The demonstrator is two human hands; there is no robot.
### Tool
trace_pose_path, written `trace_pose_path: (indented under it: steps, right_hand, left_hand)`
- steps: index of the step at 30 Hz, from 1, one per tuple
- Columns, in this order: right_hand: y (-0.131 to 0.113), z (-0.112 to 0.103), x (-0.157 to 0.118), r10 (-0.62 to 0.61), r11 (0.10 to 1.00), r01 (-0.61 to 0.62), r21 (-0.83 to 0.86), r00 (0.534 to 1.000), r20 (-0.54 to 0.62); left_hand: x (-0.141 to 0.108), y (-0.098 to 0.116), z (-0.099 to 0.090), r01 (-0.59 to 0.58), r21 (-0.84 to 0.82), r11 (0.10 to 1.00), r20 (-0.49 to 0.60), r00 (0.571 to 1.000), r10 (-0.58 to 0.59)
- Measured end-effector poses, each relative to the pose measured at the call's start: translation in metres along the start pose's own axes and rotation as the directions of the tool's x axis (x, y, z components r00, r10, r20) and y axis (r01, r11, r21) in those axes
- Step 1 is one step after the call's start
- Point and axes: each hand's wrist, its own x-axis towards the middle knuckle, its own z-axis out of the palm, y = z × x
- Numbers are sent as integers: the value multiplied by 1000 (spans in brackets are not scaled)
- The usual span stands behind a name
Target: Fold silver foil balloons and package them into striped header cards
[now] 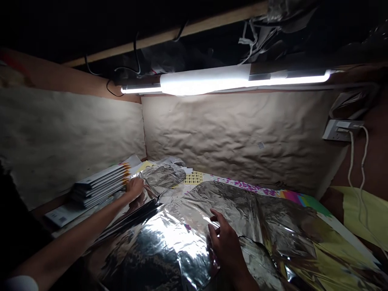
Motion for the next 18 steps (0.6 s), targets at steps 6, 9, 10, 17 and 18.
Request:
trace_pose_path:
  steps: [6, 9, 10, 17, 18]
  right_hand:
    - [2, 5, -1, -67, 996, 68, -51, 997, 26]
    - [4, 4, -1, -113, 989, 116, -90, 993, 35]
    - [4, 3, -1, -126, 987, 129, -101, 991, 33]
    - [4, 0, 5, -36, 999, 35, 38, 999, 23]
    - [3, -1, 6, -2, 997, -1, 83, 1000, 25]
  left_hand:
    - [-6, 3, -9, 180, 113, 977, -9, 984, -180]
    - [-16, 10, -19, 155, 109, 982, -24, 988, -154]
    - [-18, 13, -26, 134, 105, 985, -35, 991, -131]
    - [-51, 76, -92, -161, 92, 983, -194, 965, 176]
    - [-63, 93, -96, -221, 93, 971, -203, 950, 236]
